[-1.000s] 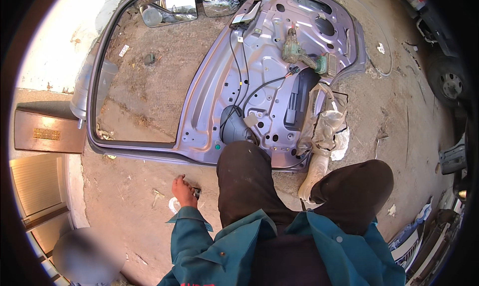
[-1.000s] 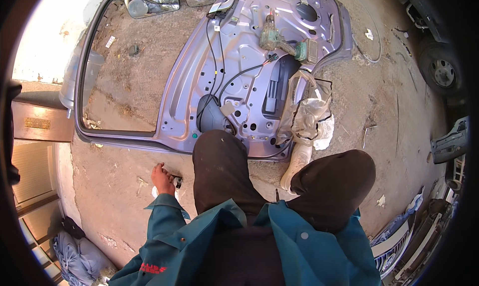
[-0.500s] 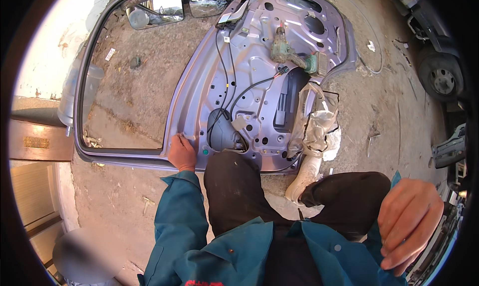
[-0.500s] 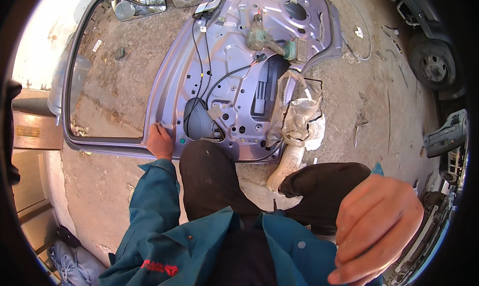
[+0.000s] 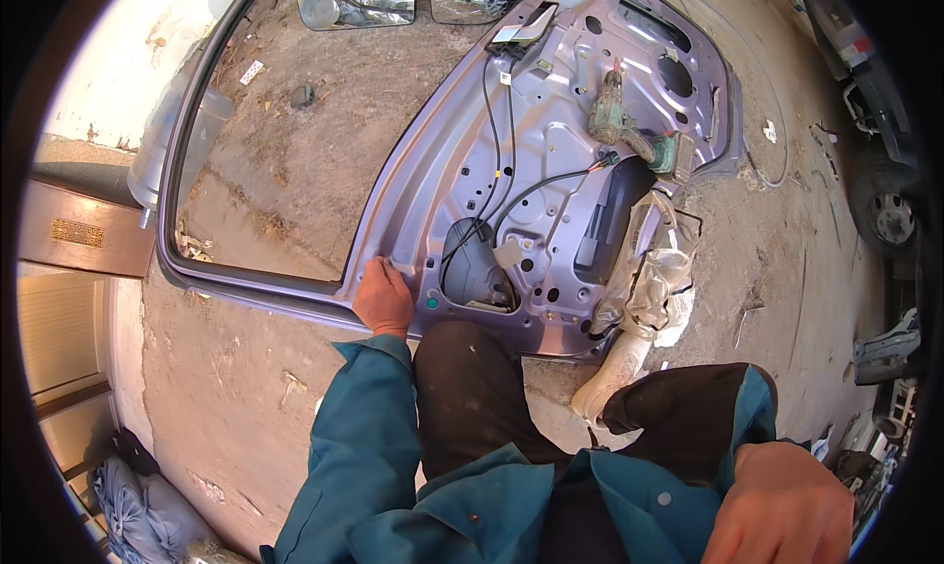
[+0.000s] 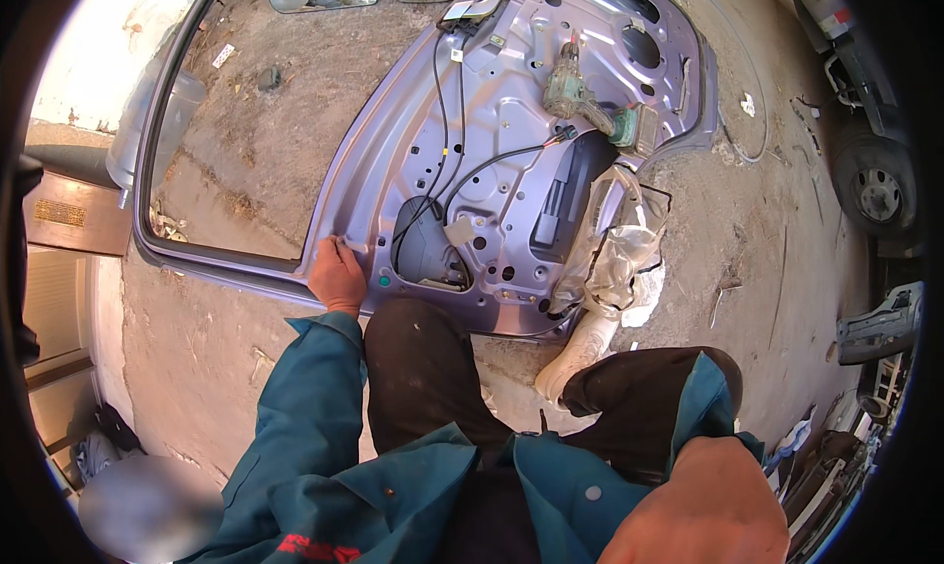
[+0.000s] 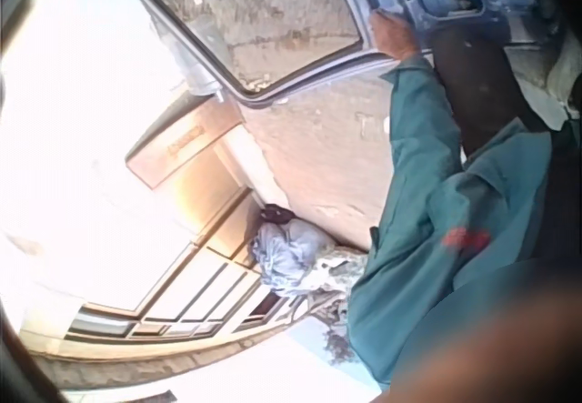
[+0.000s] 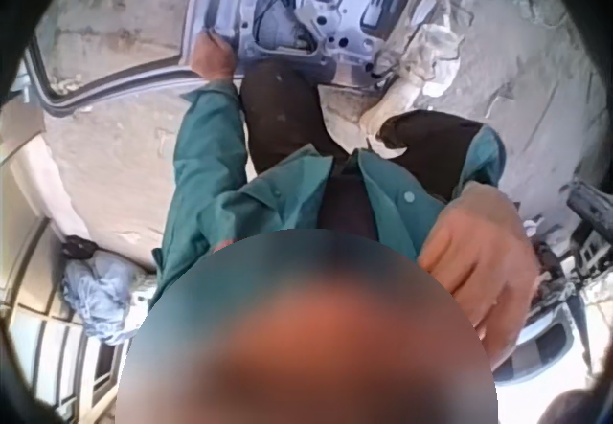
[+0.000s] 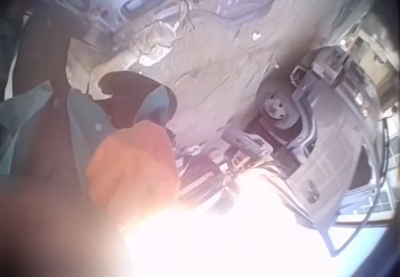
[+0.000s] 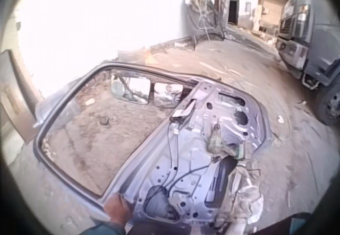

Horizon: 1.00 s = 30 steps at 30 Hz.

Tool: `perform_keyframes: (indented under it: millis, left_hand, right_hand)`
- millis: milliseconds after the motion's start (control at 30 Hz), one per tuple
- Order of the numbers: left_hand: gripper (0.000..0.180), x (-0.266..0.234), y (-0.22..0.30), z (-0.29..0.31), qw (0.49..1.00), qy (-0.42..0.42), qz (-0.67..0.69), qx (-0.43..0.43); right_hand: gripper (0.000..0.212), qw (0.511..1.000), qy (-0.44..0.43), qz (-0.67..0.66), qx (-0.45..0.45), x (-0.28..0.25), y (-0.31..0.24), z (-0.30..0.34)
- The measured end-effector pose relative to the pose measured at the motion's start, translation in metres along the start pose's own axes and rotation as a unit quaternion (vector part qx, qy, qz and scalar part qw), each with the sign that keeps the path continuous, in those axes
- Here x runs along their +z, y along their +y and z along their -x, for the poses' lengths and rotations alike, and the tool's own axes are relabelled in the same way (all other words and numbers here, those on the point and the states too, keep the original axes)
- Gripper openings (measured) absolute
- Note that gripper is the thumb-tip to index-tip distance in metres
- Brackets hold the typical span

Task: The person uses a power drill to remove screws and bolts from a detached car door, then removes the door speaker and places it on the ground. The person also uses a screwdriver to remove additional fasteners.

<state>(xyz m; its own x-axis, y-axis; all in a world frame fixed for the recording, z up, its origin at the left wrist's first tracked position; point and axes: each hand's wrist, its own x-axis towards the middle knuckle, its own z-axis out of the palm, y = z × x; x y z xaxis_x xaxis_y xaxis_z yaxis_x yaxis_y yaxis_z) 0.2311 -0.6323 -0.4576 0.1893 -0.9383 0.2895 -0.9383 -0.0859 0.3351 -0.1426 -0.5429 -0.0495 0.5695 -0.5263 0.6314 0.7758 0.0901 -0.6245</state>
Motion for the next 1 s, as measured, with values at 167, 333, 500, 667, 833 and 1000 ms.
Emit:
perform_keyframes:
  millis: [167, 333, 500, 667, 833, 1000]
  left_hand:
    - [0.016, -0.001, 0.002, 0.000, 1.000, 0.000, 0.009, 0.002]
    - [0.016, -0.002, 0.001, 0.000, 1.000, 0.008, -0.009, 0.005]
    - [0.015, -0.001, 0.004, 0.000, 1.000, -0.002, -0.001, 0.000]
    - [0.015, -0.003, 0.004, 0.001, 1.000, 0.015, -0.002, 0.007]
    - [0.019, -0.001, 0.001, 0.000, 1.000, 0.005, 0.004, 0.004]
    - [0.019, 0.000, 0.003, 0.000, 1.000, 0.003, 0.004, 0.006]
  right_hand:
    - [0.022, 0.977, 0.044, 0.075, -0.193, 0.028, 0.041, 0.024]
    - [0.025, 0.959, -0.044, 0.117, -0.256, 0.024, 0.060, 0.042]
    - [0.027, 0.996, -0.087, -0.006, -0.026, -0.006, -0.005, -0.011]
    - [0.024, 0.996, 0.052, 0.006, -0.067, 0.021, 0.002, 0.010]
    - [0.026, 0.996, -0.084, -0.013, 0.014, -0.007, -0.010, 0.004]
    - [0.031, 0.994, -0.094, 0.018, -0.042, -0.007, 0.005, 0.008]
